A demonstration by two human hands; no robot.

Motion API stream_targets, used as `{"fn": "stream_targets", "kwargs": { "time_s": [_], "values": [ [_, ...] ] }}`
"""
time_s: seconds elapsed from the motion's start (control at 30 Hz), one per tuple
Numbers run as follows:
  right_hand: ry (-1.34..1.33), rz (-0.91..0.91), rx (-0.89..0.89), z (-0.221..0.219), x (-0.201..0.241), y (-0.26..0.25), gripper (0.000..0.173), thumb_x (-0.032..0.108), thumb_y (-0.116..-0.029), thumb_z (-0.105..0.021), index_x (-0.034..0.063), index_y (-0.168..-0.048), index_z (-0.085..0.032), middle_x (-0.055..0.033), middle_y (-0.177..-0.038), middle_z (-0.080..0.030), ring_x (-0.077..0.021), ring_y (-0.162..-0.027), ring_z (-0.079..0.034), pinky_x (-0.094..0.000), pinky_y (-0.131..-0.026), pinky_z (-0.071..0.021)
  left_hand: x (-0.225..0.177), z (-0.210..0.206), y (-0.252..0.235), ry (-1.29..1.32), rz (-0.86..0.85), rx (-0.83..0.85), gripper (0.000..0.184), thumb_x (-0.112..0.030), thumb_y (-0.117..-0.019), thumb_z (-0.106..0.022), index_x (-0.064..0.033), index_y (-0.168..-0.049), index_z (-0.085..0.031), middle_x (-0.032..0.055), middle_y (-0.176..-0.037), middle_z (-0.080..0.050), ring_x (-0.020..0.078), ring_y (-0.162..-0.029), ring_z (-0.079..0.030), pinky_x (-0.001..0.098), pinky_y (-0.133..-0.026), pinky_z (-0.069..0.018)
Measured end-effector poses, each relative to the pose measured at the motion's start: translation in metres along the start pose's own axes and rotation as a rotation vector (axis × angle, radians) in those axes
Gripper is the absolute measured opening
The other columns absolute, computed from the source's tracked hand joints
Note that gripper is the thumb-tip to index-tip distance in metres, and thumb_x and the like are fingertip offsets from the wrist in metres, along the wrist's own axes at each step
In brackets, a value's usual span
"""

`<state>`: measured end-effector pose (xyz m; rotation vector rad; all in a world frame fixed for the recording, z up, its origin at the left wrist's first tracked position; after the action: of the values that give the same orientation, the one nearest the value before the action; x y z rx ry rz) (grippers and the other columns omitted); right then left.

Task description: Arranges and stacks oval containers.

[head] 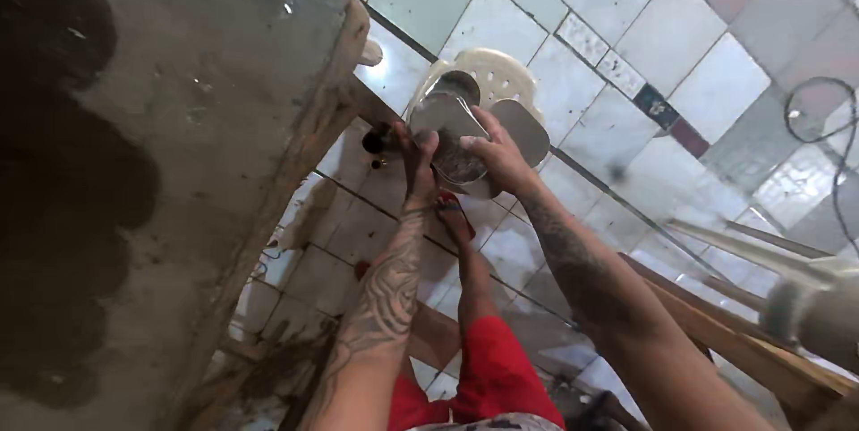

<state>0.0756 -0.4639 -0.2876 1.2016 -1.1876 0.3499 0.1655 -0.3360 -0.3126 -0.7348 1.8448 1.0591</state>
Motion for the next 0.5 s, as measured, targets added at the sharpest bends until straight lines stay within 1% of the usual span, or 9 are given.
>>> {"fn": "stream_targets", "kwargs": {
  "time_s": [0.07,0.13,0.2,0.27,0.3,0.33,0.37,0.43,0.5],
  "values": [
    [-0.034,0.009,-0.010,0.002,0.002,-0.002,0.077,0.029,-0.0912,-0.065,0.0071,-0.158,-0.035,-0.0178,-0.153,-0.046,-0.0240,-0.133,-0.054,-0.0446,-0.107,-0.0513,-0.004,-0.006,-0.002,-0.035,-0.005,0.051,0.111,-0.041,-0.0851,-0.073,-0.0100,-0.163,0.000,0.0150,-0.160,-0.034,0.0198,-0.139,-0.046,0.0420,-0.110,-0.0470],
    [-0.094,0.008,-0.028,0.005,0.006,-0.001,0.070,0.025,-0.0941,-0.061,0.0058,-0.157,-0.036,-0.0164,-0.143,-0.056,-0.0218,-0.120,-0.063,-0.0417,-0.099,-0.0560,-0.014,-0.015,0.000,-0.070,-0.034,0.084,0.103,-0.029,-0.0857,-0.074,-0.0059,-0.162,-0.008,0.0164,-0.154,-0.042,0.0206,-0.134,-0.051,0.0418,-0.109,-0.0491],
    [-0.183,-0.001,-0.082,0.001,0.014,0.012,0.067,0.023,-0.0957,-0.057,0.0074,-0.157,-0.035,-0.0157,-0.133,-0.062,-0.0222,-0.110,-0.067,-0.0422,-0.093,-0.0583,-0.028,-0.019,0.006,-0.045,-0.046,0.092,0.095,-0.022,-0.0843,-0.076,-0.0037,-0.159,-0.019,0.0171,-0.145,-0.051,0.0230,-0.127,-0.058,0.0441,-0.105,-0.0530],
    [-0.236,0.022,-0.173,-0.012,0.027,0.055,0.072,0.032,-0.0957,-0.059,0.0130,-0.160,-0.032,-0.0121,-0.139,-0.060,-0.0210,-0.116,-0.065,-0.0445,-0.095,-0.0579,-0.051,-0.016,0.032,-0.069,-0.032,0.107,0.096,-0.033,-0.0806,-0.080,-0.0083,-0.157,-0.028,0.0118,-0.141,-0.056,0.0199,-0.122,-0.061,0.0429,-0.100,-0.0556],
    [-0.243,0.043,-0.205,-0.020,0.032,0.087,0.079,0.040,-0.0944,-0.063,0.0164,-0.162,-0.029,-0.0092,-0.150,-0.052,-0.0195,-0.125,-0.060,-0.0448,-0.100,-0.0552,-0.067,-0.013,0.056,-0.129,-0.011,0.132,0.103,-0.047,-0.0790,-0.082,-0.0147,-0.159,-0.027,0.0066,-0.144,-0.055,0.0158,-0.122,-0.060,0.0403,-0.099,-0.0552],
    [-0.271,0.069,-0.240,-0.032,0.038,0.119,0.087,0.046,-0.0915,-0.067,0.0170,-0.162,-0.025,-0.0085,-0.155,-0.047,-0.0197,-0.131,-0.056,-0.0454,-0.102,-0.0537,-0.085,-0.009,0.081,-0.162,-0.018,0.131,0.107,-0.056,-0.0760,-0.083,-0.0164,-0.159,-0.028,0.0038,-0.141,-0.058,0.0132,-0.117,-0.062,0.0387,-0.096,-0.0568],
    [-0.341,0.086,-0.268,-0.046,0.042,0.151,0.096,0.048,-0.0876,-0.072,0.0157,-0.163,-0.021,-0.0093,-0.156,-0.045,-0.0206,-0.133,-0.055,-0.0454,-0.104,-0.0536,-0.105,-0.004,0.107,-0.168,-0.046,0.101,0.109,-0.061,-0.0735,-0.083,-0.0122,-0.156,-0.031,0.0022,-0.132,-0.063,0.0103,-0.110,-0.065,0.0359,-0.092,-0.0592],
    [-0.511,0.154,-0.311,-0.085,0.055,0.207,0.105,0.042,-0.0809,-0.080,0.0078,-0.159,-0.019,-0.0110,-0.146,-0.053,-0.0194,-0.125,-0.061,-0.0424,-0.101,-0.0560,-0.142,0.017,0.169,-0.115,-0.115,0.027,0.110,-0.059,-0.0736,-0.083,0.0011,-0.150,-0.031,0.0013,-0.125,-0.067,0.0048,-0.106,-0.067,0.0293,-0.092,-0.0597],
    [-0.466,0.243,-0.295,-0.127,0.074,0.251,0.105,0.045,-0.0838,-0.077,0.0006,-0.158,-0.017,-0.0074,-0.147,-0.051,-0.0110,-0.126,-0.058,-0.0347,-0.104,-0.0532,-0.164,0.054,0.231,-0.059,-0.062,-0.052,0.119,-0.054,-0.0757,-0.083,0.0114,-0.150,-0.017,0.0040,-0.127,-0.064,0.0004,-0.108,-0.065,0.0246,-0.095,-0.0576]
  ]
}}
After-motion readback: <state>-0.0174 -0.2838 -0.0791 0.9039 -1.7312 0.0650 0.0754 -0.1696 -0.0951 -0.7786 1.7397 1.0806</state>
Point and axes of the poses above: each hand's wrist, its own y-axis away from the middle knuckle, its own z-axis out of the back of the hand, x = y × z, the point moved 8 cm from there along -y, towards the middle knuckle
